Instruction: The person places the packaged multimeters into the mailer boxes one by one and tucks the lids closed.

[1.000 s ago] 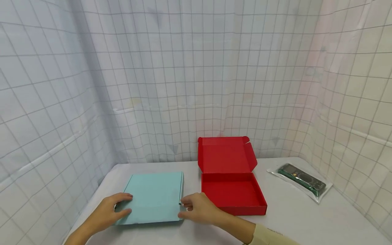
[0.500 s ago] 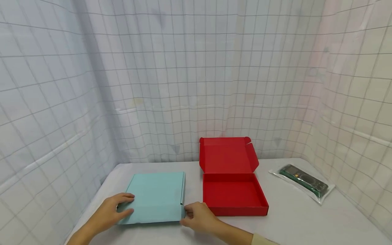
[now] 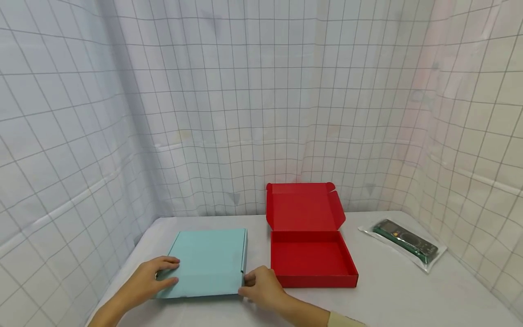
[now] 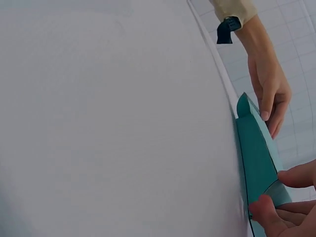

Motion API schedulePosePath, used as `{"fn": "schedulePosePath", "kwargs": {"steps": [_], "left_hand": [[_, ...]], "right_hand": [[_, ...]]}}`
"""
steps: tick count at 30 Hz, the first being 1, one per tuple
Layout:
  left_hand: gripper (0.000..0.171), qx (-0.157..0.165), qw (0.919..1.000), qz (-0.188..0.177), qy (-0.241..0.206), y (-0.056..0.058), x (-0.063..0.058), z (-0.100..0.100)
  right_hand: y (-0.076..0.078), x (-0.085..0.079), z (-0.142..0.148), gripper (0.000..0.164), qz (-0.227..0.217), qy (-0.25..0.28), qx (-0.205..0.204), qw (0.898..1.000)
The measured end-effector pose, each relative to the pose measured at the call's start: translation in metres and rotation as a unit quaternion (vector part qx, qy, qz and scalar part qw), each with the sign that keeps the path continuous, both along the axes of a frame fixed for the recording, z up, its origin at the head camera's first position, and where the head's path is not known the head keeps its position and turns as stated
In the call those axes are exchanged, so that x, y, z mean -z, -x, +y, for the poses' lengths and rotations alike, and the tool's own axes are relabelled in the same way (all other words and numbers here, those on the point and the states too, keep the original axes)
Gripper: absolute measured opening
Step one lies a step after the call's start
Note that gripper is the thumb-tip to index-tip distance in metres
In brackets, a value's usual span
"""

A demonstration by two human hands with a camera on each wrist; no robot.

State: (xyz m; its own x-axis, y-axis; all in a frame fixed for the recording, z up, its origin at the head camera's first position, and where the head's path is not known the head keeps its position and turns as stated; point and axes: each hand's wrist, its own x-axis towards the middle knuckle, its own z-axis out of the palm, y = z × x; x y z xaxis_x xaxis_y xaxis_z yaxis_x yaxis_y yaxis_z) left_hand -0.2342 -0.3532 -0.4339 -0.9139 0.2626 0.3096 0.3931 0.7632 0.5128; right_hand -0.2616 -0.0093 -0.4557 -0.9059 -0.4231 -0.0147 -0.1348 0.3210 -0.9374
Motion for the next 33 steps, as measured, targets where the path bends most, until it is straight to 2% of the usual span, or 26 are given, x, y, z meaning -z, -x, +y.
{"fn": "schedulePosePath", "kwargs": {"steps": [6, 21, 30, 33], "left_hand": [[0.044, 0.016, 0.9998, -0.009, 0.012, 0.0023, -0.0009, -0.0023], [0.042, 0.030, 0.9994, -0.005, 0.020, 0.0030, -0.0039, -0.0028], [0.045, 0.038, 0.9992, -0.010, 0.008, 0.0018, -0.0023, -0.0034], [0.043, 0.027, 0.9996, 0.003, 0.011, 0.0018, -0.0003, -0.0034]], "right_hand": [[-0.0025, -0.0058, -0.0002, 0.027, -0.018, -0.013, 0.012, 1.000], [-0.0030, -0.0076, 0.0012, 0.026, -0.032, -0.004, 0.008, 0.999], [-0.0002, -0.0024, 0.0001, 0.024, -0.001, -0.008, 0.010, 1.000], [0.0030, 0.0006, -0.0006, 0.024, 0.032, -0.021, -0.006, 0.999]]}}
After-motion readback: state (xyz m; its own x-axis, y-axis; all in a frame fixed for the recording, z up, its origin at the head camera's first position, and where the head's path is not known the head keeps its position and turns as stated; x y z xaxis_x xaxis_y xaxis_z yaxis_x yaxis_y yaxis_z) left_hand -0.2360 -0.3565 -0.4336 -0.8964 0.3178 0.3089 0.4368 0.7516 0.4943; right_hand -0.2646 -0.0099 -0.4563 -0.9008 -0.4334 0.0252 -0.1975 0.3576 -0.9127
